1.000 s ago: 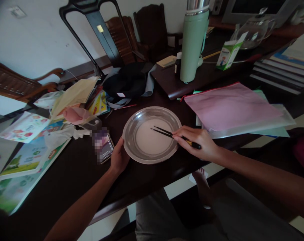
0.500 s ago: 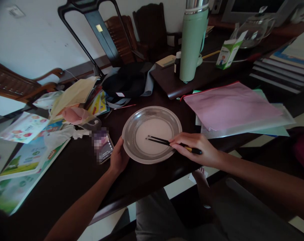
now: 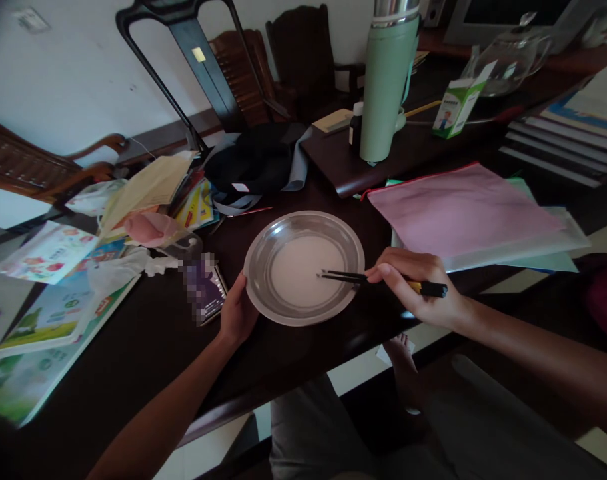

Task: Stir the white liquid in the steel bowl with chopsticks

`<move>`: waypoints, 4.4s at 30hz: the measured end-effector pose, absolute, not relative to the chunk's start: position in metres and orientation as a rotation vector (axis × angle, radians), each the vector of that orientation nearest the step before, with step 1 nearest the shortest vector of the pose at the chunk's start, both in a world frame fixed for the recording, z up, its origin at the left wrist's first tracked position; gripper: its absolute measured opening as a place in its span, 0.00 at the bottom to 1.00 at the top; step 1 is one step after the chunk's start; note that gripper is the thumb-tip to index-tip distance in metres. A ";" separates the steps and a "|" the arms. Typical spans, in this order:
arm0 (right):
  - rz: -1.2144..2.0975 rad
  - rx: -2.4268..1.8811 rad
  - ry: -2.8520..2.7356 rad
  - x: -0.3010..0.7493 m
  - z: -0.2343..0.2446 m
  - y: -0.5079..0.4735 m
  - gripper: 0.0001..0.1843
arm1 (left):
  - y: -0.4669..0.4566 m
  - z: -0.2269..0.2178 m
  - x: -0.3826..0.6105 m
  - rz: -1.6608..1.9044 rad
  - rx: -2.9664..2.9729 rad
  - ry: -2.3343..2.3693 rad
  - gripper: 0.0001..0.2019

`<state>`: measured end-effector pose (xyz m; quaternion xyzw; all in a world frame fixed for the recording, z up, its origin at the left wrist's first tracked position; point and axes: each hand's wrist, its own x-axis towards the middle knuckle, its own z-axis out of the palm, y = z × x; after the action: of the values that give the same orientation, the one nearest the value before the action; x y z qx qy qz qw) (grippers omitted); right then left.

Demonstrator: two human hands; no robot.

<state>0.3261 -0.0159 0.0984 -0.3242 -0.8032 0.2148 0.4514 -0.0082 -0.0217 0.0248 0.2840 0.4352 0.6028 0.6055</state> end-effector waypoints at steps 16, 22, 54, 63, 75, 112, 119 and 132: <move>0.558 -0.785 -2.083 0.306 0.076 -0.004 0.08 | -0.021 0.023 -0.010 1.396 0.652 1.005 0.19; 0.521 -0.823 -2.003 0.328 0.097 -0.011 0.14 | -0.022 0.024 -0.010 1.390 0.669 1.005 0.18; 0.561 -0.669 -2.137 0.314 0.096 -0.020 0.11 | -0.022 0.022 -0.011 1.391 0.669 1.037 0.17; 0.513 -0.741 -2.162 0.299 0.074 -0.002 0.08 | -0.021 0.024 -0.009 1.399 0.647 1.004 0.18; 0.585 -0.737 -2.043 0.328 0.104 -0.020 0.18 | -0.022 0.021 -0.010 1.389 0.658 1.030 0.17; 0.577 -0.708 -2.116 0.294 0.075 -0.005 0.08 | -0.022 0.024 -0.009 1.395 0.665 1.023 0.17; 0.452 -0.826 -2.027 0.318 0.091 -0.005 0.11 | -0.022 0.025 -0.009 1.393 0.662 1.007 0.17; 0.618 -0.666 -2.116 0.303 0.086 -0.015 0.08 | -0.022 0.023 -0.010 1.396 0.658 1.020 0.17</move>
<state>0.3027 -0.0150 0.0855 -0.2642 -0.8392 0.2452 0.4072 -0.0097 -0.0217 0.0233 0.2839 0.4405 0.6026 0.6019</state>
